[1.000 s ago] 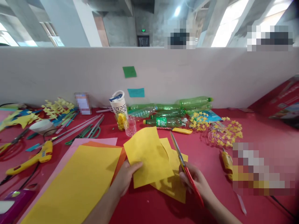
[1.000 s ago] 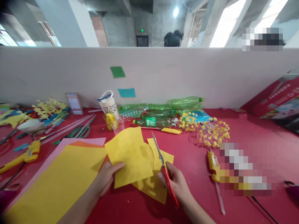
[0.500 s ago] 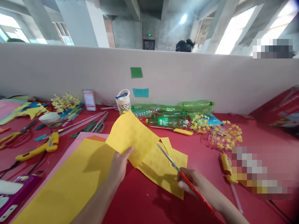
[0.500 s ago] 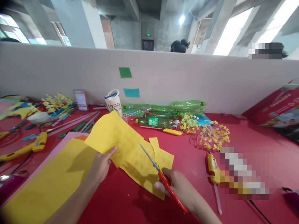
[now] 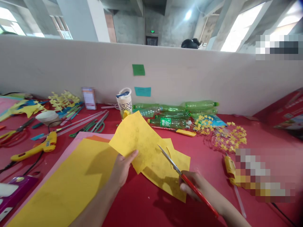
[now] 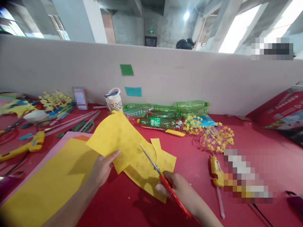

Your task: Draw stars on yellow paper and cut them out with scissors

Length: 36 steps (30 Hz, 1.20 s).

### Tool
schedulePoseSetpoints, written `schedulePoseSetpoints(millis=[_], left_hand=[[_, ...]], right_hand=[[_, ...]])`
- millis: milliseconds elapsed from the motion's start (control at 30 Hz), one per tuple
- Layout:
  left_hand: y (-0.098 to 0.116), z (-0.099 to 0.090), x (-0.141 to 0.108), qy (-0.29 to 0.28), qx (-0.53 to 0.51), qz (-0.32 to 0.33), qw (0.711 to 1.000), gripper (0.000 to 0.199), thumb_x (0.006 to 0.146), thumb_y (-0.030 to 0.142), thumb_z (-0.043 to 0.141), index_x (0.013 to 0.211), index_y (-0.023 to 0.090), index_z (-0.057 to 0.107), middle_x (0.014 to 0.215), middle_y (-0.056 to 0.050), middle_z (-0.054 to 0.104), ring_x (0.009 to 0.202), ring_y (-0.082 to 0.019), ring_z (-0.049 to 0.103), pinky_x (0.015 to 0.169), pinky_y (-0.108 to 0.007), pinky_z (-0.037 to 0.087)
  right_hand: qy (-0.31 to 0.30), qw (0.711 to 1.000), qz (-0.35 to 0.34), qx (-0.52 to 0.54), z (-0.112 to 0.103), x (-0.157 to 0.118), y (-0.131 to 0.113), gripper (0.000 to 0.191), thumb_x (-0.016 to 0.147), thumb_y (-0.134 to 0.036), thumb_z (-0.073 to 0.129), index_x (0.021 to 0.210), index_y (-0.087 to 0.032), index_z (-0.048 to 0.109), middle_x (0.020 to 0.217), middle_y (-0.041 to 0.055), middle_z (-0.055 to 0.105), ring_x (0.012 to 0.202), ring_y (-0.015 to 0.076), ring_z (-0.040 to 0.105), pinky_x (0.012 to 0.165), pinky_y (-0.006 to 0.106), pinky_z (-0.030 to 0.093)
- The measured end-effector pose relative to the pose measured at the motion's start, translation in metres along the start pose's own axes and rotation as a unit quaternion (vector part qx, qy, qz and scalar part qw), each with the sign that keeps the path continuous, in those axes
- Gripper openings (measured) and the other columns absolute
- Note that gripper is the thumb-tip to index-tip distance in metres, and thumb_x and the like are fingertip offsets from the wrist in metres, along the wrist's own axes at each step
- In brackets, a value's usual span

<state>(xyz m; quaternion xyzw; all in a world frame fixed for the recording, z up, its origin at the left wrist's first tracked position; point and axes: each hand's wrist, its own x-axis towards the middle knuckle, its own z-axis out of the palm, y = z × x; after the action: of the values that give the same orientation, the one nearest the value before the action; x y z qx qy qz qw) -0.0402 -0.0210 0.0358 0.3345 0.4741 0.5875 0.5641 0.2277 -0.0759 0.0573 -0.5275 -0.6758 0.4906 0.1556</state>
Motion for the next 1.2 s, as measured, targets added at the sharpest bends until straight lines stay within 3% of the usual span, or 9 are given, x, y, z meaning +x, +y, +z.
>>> schedulePoseSetpoints(millis=[233,533,767,933,1200], left_hand=[[0.000,0.000,-0.002,-0.013,-0.008,-0.024,1.000,0.043,0.068,0.032,0.074,0.107,0.017,0.066,0.112,-0.009,0.066,0.107,-0.029,0.059,0.090,-0.038,0.048],[0.003,0.001,-0.003,-0.036,-0.037,-0.023,0.998,0.052,0.070,0.029,0.073,0.118,0.015,0.059,0.118,-0.012,0.063,0.109,-0.029,0.058,0.091,-0.039,0.047],[0.007,0.003,-0.004,-0.025,-0.028,-0.035,0.999,0.050,0.067,0.032,0.075,0.110,0.011,0.063,0.110,-0.014,0.067,0.105,-0.032,0.060,0.088,-0.041,0.049],[0.006,0.002,-0.002,-0.024,-0.044,-0.037,0.998,0.049,0.064,0.032,0.076,0.108,0.012,0.065,0.107,-0.013,0.068,0.103,-0.030,0.061,0.091,-0.041,0.047],[-0.001,-0.003,-0.001,-0.057,-0.023,-0.033,0.998,0.043,0.071,0.029,0.072,0.111,0.015,0.064,0.112,-0.011,0.066,0.105,-0.029,0.060,0.092,-0.040,0.046]], right_hand=[[0.004,1.000,-0.003,0.019,0.002,-0.001,-0.001,0.031,0.080,-0.045,0.058,0.077,-0.015,0.051,0.063,-0.0046,0.041,0.057,0.0092,0.035,0.049,0.020,0.025],[0.018,0.999,0.021,0.046,0.005,0.000,-0.006,0.034,0.083,-0.042,0.054,0.064,-0.019,0.039,0.054,-0.0055,0.040,0.049,0.0081,0.036,0.045,0.019,0.026],[0.024,0.996,0.039,0.083,0.008,0.003,-0.002,0.033,0.083,-0.043,0.052,0.064,-0.019,0.040,0.051,-0.0060,0.039,0.044,0.0073,0.035,0.041,0.019,0.024],[0.025,0.997,0.035,0.065,0.008,0.006,0.003,0.037,0.080,-0.048,0.055,0.064,-0.019,0.039,0.055,-0.0057,0.038,0.046,0.0072,0.034,0.042,0.019,0.025],[0.022,1.000,0.003,0.012,0.007,0.004,0.006,0.037,0.082,-0.049,0.052,0.066,-0.018,0.039,0.060,-0.0045,0.041,0.053,0.0092,0.038,0.046,0.020,0.026]])
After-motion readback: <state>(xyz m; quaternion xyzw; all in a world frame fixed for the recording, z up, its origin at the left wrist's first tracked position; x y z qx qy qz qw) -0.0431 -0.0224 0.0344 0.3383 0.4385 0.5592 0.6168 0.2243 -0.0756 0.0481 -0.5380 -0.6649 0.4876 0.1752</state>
